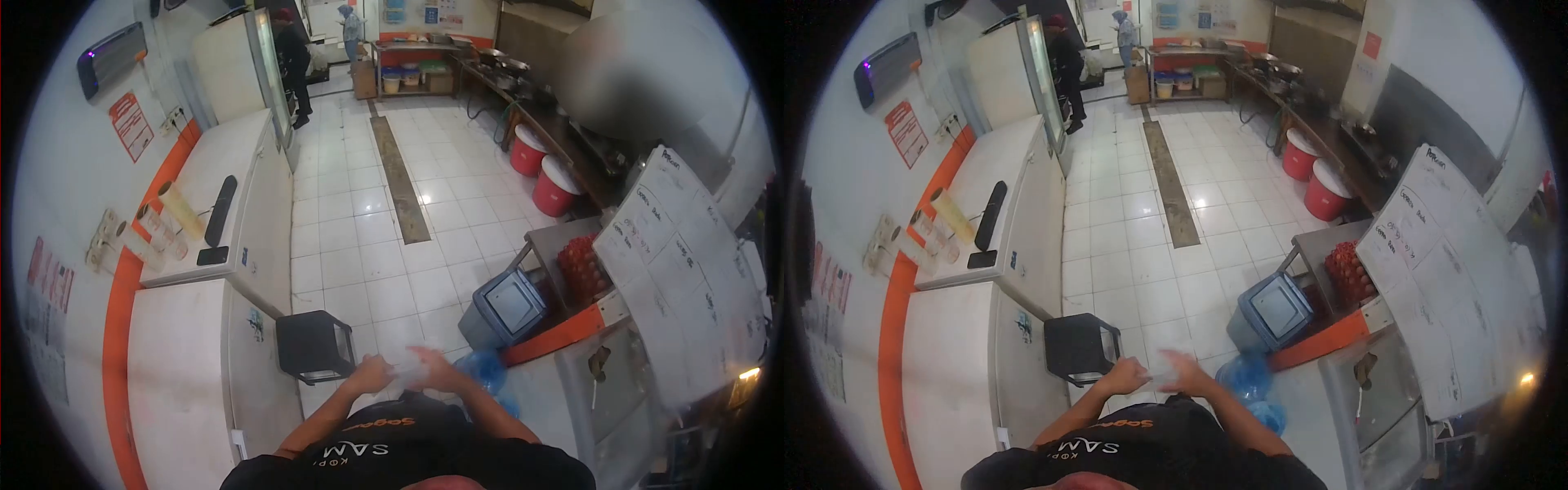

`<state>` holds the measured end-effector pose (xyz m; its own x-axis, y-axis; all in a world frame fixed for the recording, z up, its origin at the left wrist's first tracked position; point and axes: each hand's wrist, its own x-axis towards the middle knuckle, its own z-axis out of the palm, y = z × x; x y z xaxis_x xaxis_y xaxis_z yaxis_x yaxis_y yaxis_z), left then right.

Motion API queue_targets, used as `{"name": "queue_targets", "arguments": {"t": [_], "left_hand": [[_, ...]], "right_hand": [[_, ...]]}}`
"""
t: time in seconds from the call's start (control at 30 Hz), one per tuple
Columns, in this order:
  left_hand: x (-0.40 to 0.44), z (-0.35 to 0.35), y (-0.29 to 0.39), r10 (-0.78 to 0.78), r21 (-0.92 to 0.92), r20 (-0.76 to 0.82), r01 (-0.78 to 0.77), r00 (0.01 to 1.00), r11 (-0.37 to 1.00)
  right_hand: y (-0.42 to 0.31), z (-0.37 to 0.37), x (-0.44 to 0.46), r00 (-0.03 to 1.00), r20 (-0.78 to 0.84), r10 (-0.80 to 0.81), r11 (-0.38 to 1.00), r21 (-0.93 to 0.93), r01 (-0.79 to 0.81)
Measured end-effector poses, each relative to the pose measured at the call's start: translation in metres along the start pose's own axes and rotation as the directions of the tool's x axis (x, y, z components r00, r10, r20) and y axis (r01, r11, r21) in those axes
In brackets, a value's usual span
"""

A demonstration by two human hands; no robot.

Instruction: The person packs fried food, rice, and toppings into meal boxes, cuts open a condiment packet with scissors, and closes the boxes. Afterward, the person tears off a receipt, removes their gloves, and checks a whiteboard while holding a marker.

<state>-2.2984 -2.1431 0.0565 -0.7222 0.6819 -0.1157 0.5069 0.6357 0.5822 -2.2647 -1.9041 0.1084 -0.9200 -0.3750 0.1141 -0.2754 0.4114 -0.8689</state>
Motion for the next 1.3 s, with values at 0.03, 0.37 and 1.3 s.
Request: {"name": "queue_targets", "arguments": {"t": [0.03, 0.37, 1.3], "left_hand": [[0.012, -0.017, 0.015, 0.075, 0.001, 0.009, -0.075, 0.997, 0.997], [0.108, -0.034, 0.035, -0.498, -0.839, -0.326, -0.003, 0.803, 0.545], [0.154, -0.022, -0.075, 0.171, -0.172, 0.851, -0.045, 0.497, 0.984]], "right_hand": [[0.008, 0.001, 0.008, 0.988, 0.153, -0.012, 0.993, 0.118, -0.006], [0.068, -0.022, 0.079, 0.842, -0.092, 0.532, 0.339, 0.934, -0.112], [0.019, -0.019, 0.078, 0.801, 0.347, 0.488, 0.848, 0.029, -0.529]]}}
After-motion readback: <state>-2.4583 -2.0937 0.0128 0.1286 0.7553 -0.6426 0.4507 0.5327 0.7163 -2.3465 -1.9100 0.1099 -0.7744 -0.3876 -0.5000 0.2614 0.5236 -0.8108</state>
